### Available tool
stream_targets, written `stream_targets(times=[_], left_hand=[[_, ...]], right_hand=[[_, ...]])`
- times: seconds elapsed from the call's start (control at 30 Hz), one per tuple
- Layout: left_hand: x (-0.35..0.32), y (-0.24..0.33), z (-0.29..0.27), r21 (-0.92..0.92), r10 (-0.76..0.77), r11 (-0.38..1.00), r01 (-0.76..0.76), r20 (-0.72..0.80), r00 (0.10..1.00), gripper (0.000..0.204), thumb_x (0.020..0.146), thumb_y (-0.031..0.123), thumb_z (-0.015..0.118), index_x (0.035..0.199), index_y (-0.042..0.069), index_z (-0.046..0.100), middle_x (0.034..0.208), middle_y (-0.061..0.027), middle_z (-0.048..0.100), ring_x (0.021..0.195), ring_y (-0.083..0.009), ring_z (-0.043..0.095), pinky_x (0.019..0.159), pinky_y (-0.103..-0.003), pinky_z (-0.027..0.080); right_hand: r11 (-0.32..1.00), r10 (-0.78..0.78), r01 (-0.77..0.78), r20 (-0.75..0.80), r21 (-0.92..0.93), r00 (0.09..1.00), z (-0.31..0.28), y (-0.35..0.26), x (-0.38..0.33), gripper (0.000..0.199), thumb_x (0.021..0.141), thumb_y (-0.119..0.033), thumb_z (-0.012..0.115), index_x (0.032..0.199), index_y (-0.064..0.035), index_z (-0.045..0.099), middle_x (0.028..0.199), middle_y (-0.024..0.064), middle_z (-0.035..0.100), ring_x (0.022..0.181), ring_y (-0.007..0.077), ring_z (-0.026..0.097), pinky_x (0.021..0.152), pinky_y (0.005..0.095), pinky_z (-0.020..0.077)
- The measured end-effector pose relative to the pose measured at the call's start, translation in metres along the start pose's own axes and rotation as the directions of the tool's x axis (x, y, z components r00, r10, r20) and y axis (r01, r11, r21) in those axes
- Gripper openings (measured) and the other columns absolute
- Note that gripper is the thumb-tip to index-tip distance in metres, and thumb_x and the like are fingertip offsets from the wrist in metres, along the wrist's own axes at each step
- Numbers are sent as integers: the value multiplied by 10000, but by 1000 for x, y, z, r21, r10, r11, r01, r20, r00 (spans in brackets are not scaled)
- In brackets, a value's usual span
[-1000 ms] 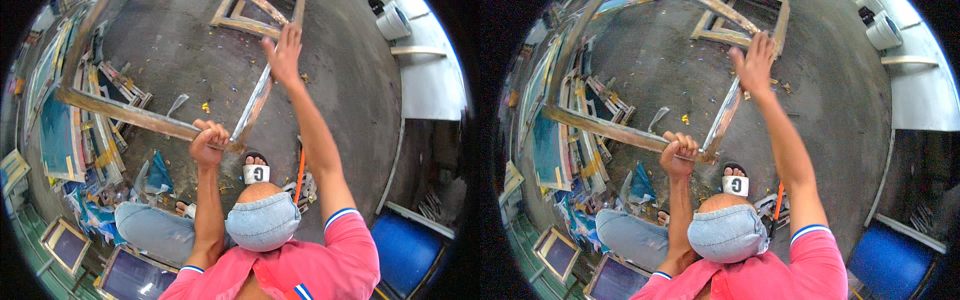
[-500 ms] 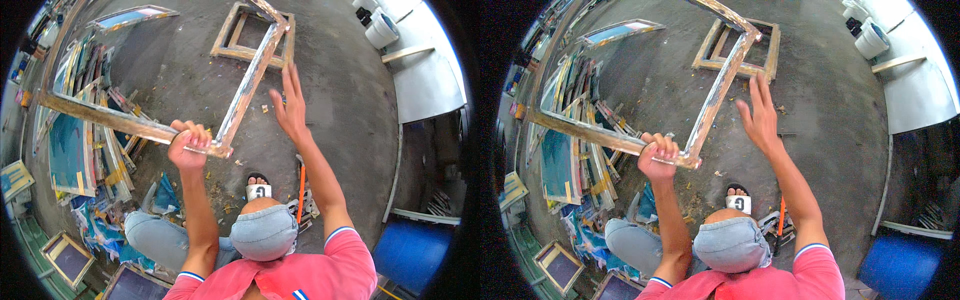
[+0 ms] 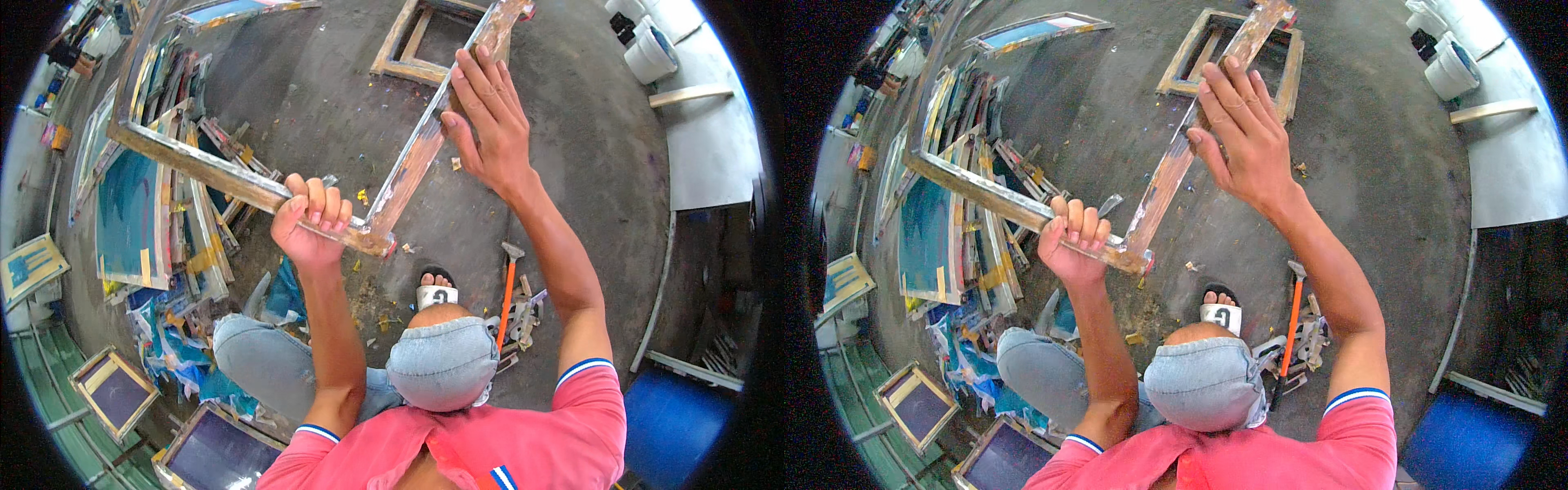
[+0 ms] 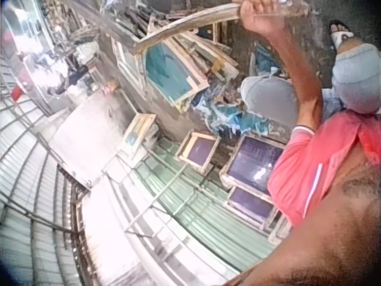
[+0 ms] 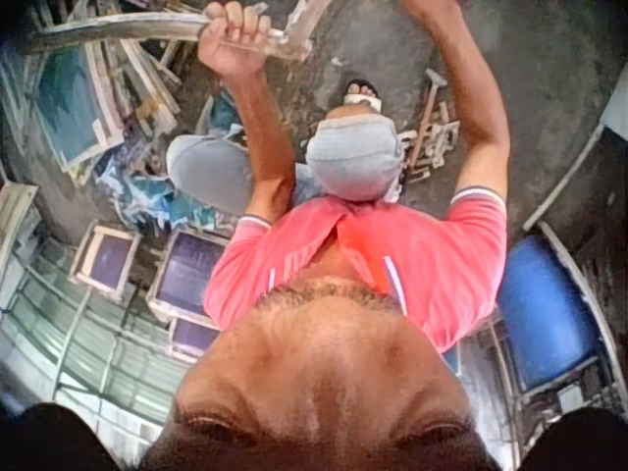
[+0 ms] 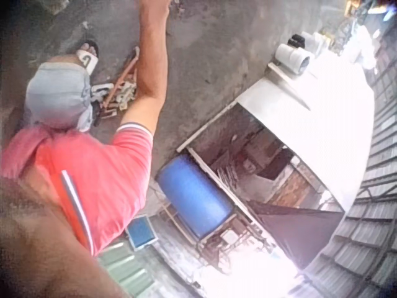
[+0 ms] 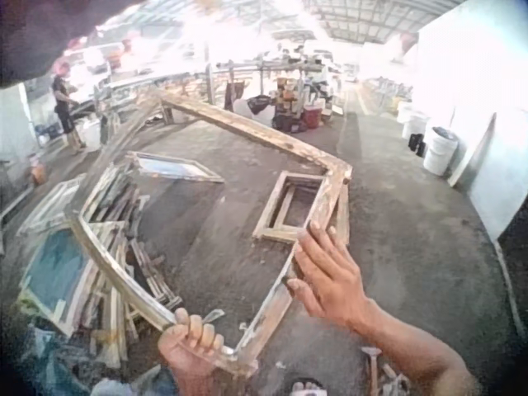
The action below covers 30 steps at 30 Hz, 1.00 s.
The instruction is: The person removes a protective film from a wooden frame, then uses a hammer to tap the frame's corners. They inspect the frame and then pick up and stack several other framed screens.
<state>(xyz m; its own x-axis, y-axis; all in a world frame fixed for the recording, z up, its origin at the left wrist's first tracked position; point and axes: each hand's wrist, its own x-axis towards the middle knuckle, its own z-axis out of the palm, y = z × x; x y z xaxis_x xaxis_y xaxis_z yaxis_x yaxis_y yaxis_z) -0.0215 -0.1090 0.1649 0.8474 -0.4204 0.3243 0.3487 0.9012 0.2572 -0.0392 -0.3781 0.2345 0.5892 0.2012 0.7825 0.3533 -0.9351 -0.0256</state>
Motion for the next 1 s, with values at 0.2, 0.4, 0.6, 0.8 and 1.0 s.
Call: stream_targets(times=[0.2,0.4,0.6,0.8,1.0], left_hand=[[-2,1,-4,-58,7,998,-6,23,1000,216,922,108,513,771,109,358,658,-9,361,558,-118,370,561,-308,366],[-3,5,-2,-63,29,998,-30,-19,999,209,924,125,523,774,102,378,651,-9,365,557,-122,369,556,-309,366],[-8,5,-2,-95,36,995,-42,-57,998,224,909,137,534,763,105,368,636,-14,367,545,-131,374,543,-314,364],[-12,9,-3,-101,30,994,-33,-27,999,214,908,124,526,768,112,365,644,-12,376,548,-126,389,547,-314,373],[-11,7,-6,-127,26,992,-27,-7,1000,210,914,109,518,775,108,361,649,-12,365,547,-125,381,547,-315,371]], right_hand=[[993,-63,49,130,110,990,-5,-44,-11,493,832,-237,684,1236,33,600,1395,175,524,1363,379,419,1128,524,309],[945,-218,139,254,296,942,-4,-100,-49,601,807,-349,692,1266,19,570,1400,168,519,1371,351,418,1156,570,226],[886,-429,345,264,310,864,-12,-73,-36,515,827,-345,669,1284,-115,604,1403,25,540,1359,237,449,1173,542,229],[903,-426,389,256,184,868,-26,-9,9,444,854,-295,645,1271,-145,626,1375,18,565,1357,245,450,1167,524,266],[913,-390,406,197,-47,900,-42,41,44,413,870,-226,637,1274,-144,624,1342,32,592,1336,273,473,1152,505,294]])
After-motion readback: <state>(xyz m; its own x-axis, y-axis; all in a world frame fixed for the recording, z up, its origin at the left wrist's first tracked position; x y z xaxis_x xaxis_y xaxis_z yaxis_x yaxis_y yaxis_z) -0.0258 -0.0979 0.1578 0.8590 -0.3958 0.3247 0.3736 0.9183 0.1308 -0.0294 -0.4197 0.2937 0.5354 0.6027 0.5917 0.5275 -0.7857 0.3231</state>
